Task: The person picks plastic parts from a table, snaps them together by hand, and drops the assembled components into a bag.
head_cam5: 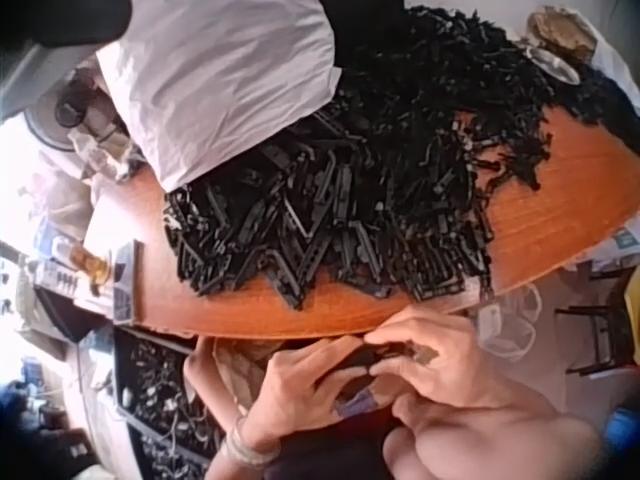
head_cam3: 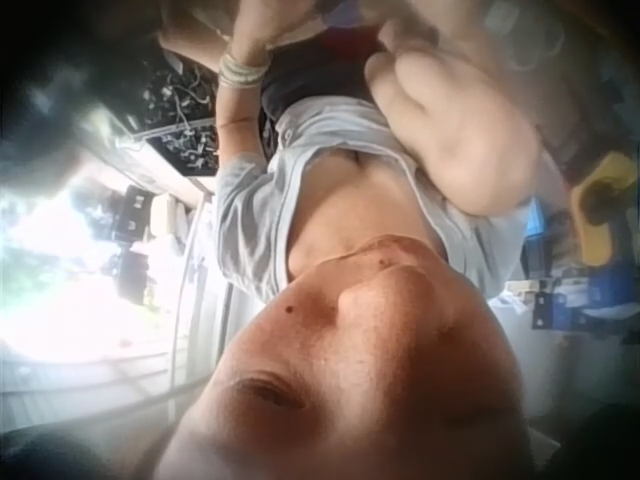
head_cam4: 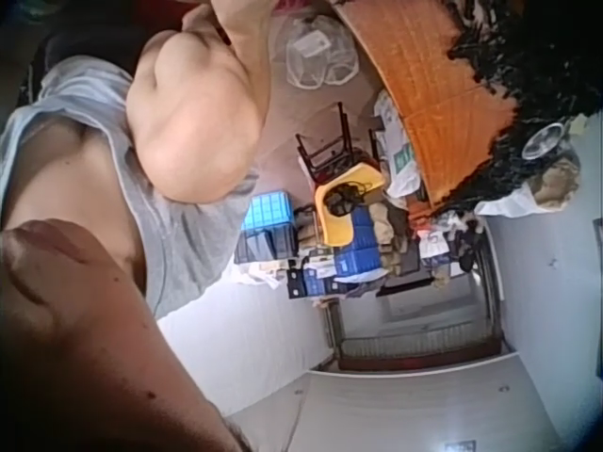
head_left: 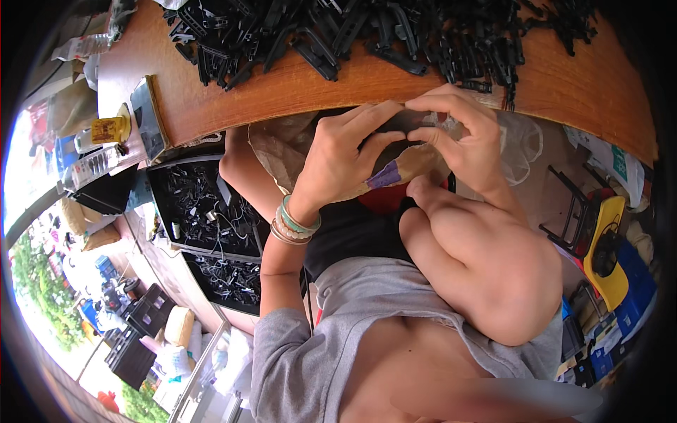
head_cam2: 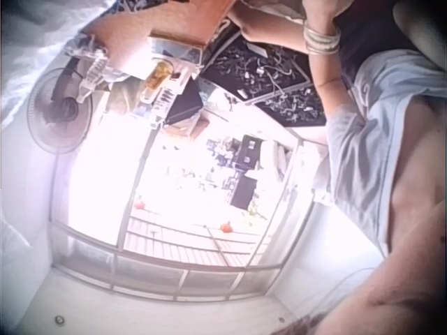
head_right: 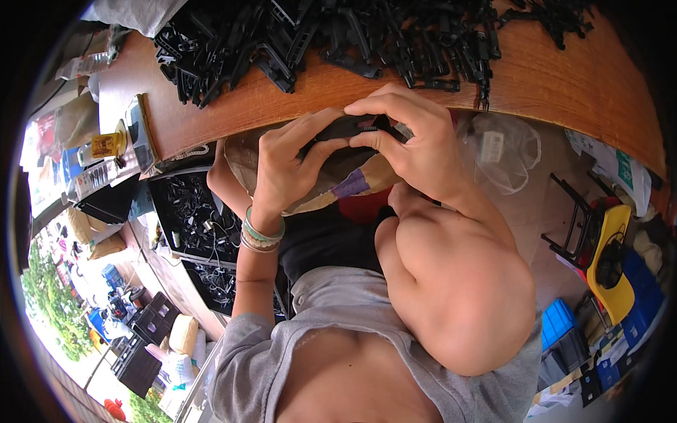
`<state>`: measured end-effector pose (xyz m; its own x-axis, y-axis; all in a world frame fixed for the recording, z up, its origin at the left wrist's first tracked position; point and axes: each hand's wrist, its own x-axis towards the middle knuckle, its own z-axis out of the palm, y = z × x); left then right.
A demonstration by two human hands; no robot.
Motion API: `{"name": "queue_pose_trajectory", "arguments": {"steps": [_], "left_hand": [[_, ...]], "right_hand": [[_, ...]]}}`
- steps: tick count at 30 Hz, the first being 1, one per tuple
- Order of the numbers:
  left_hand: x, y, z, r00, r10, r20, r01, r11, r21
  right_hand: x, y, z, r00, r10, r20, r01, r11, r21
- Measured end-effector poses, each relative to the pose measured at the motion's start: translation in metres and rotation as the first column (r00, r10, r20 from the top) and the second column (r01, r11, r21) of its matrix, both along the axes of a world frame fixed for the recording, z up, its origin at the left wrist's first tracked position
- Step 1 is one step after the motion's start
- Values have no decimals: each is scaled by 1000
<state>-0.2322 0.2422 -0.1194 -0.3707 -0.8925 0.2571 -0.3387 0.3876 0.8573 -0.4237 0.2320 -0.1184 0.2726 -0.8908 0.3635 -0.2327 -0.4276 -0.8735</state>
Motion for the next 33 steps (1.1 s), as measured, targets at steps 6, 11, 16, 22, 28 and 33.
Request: {"name": "queue_pose_trajectory", "arguments": {"steps": [6, 11, 16, 22, 28, 33], "left_hand": [[-2, -1, 4, 1000, 15, -24, -15, 1000, -3], [3, 1, -1, 1000, 14, -23, -15, 1000, -19], [3, 6, -2, 997, 36, -62, -18, 964, 266], [14, -3, -12, 986, 167, 10, -166, 984, -57], [-11, -38, -13, 979, 179, 94, -139, 932, -334], [-24, -53, -23, 877, 190, 442, 43, 884, -466]], "right_hand": [[-4, 0, -7, 1000, 13, -29, -12, 1000, 14], [-1, -1, -5, 998, 64, -14, -64, 998, 19], [-6, 1, 2, 993, 82, -82, -69, 986, 152], [5, 4, -8, 979, 187, -82, -151, 933, 325], [-8, -12, 2, 960, -216, -178, 229, 972, 57], [-48, -10, -10, 764, -423, -487, 382, 905, -187]]}}
